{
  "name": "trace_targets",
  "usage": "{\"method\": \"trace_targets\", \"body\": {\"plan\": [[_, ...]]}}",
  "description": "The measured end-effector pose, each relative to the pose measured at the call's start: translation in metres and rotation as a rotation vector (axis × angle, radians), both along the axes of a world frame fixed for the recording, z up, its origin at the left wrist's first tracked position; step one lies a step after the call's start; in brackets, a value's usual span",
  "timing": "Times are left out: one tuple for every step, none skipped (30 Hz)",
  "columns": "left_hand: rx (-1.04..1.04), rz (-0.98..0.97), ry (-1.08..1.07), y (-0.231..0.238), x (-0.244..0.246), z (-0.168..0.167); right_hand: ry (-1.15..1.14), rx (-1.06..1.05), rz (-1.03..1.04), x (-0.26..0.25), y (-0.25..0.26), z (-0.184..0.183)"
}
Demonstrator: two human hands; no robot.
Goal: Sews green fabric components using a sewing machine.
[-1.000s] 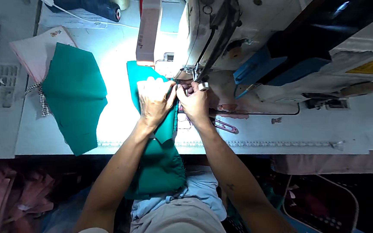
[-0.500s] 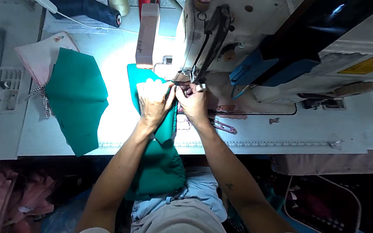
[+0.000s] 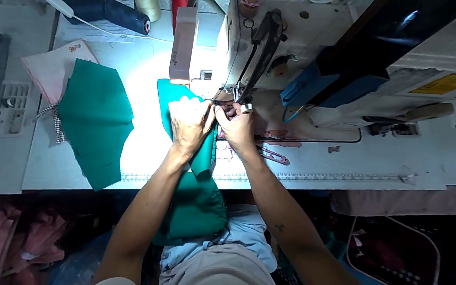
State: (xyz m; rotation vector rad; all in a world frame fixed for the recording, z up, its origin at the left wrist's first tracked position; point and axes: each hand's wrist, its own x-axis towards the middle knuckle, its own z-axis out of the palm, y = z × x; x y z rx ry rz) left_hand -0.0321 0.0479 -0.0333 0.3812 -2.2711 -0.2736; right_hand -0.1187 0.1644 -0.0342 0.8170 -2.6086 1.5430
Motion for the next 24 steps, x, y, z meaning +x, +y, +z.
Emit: {"method": "trace_targets", "body": {"plan": [[0.003, -0.004, -0.003, 0.0002, 0.0002, -0.0001, -0.001, -0.001, 0.000, 0.0001, -0.0001, 0.0000], [0.006, -0.008, -0.008, 0.0002, 0.0002, -0.0002, -0.002, -0.001, 0.000, 0.0002, -0.0001, 0.0003], [0.007, -0.009, -0.012, 0.0003, 0.0003, -0.0002, -0.001, -0.002, -0.001, 0.0003, -0.0001, 0.0003], [0.007, -0.012, -0.015, 0.0004, 0.0003, 0.0001, 0.001, -0.002, -0.001, 0.0002, -0.0001, 0.0001], [0.006, -0.014, -0.018, 0.0003, 0.0004, 0.0004, 0.004, -0.003, 0.001, 0.0001, -0.0001, -0.0001], [0.005, -0.015, -0.022, 0.0002, 0.0006, 0.0003, 0.010, -0.005, 0.006, -0.0001, 0.0000, -0.0006], [0.004, -0.015, -0.024, 0.0001, 0.0006, -0.0002, 0.015, -0.006, 0.009, -0.0004, 0.0002, -0.0013], [0.002, -0.013, -0.026, 0.0000, 0.0005, -0.0006, 0.018, -0.007, 0.010, -0.0008, 0.0002, -0.0022], [0.004, -0.012, -0.032, 0.0000, 0.0005, -0.0006, 0.019, -0.008, 0.010, -0.0010, 0.0000, -0.0026], [0.006, -0.011, -0.039, -0.0001, 0.0005, -0.0004, 0.021, -0.006, 0.008, -0.0010, -0.0002, -0.0026], [0.008, -0.010, -0.049, 0.0001, 0.0008, 0.0000, 0.018, -0.001, 0.007, -0.0009, -0.0001, -0.0026], [0.009, -0.011, -0.057, 0.0001, 0.0009, 0.0003, 0.013, 0.003, 0.005, -0.0008, -0.0001, -0.0022], [0.009, -0.012, -0.063, -0.0001, 0.0009, 0.0005, 0.008, 0.005, 0.004, -0.0008, -0.0001, -0.0018], [0.011, -0.013, -0.064, -0.0002, 0.0008, 0.0005, 0.007, 0.005, 0.003, -0.0008, -0.0002, -0.0016], [0.014, -0.013, -0.067, -0.0004, 0.0009, 0.0006, 0.007, 0.006, 0.003, -0.0009, -0.0002, -0.0020], [0.017, -0.015, -0.069, -0.0004, 0.0012, 0.0008, 0.008, 0.006, 0.006, -0.0012, -0.0002, -0.0027], [0.021, -0.016, -0.072, -0.0003, 0.0014, 0.0009, 0.008, 0.002, 0.008, -0.0013, -0.0002, -0.0029], [0.026, -0.015, -0.075, -0.0003, 0.0013, 0.0009, 0.009, -0.003, 0.010, -0.0014, -0.0002, -0.0027], [0.031, -0.015, -0.075, -0.0004, 0.0010, 0.0006, 0.007, -0.008, 0.012, -0.0014, -0.0002, -0.0025], [0.035, -0.014, -0.074, -0.0004, 0.0008, 0.0005, 0.005, -0.008, 0.014, -0.0015, -0.0001, -0.0023], [0.036, -0.014, -0.074, -0.0004, 0.0006, 0.0005, 0.005, -0.011, 0.013, -0.0014, -0.0003, -0.0022], [0.035, -0.013, -0.074, -0.0003, 0.0007, 0.0005, 0.001, -0.010, 0.013, -0.0012, -0.0003, -0.0020], [0.031, -0.012, -0.071, -0.0004, 0.0008, 0.0008, -0.002, -0.006, 0.012, -0.0011, -0.0003, -0.0019], [0.030, -0.012, -0.069, -0.0005, 0.0009, 0.0011, -0.001, -0.003, 0.012, -0.0013, -0.0003, -0.0021]]}}
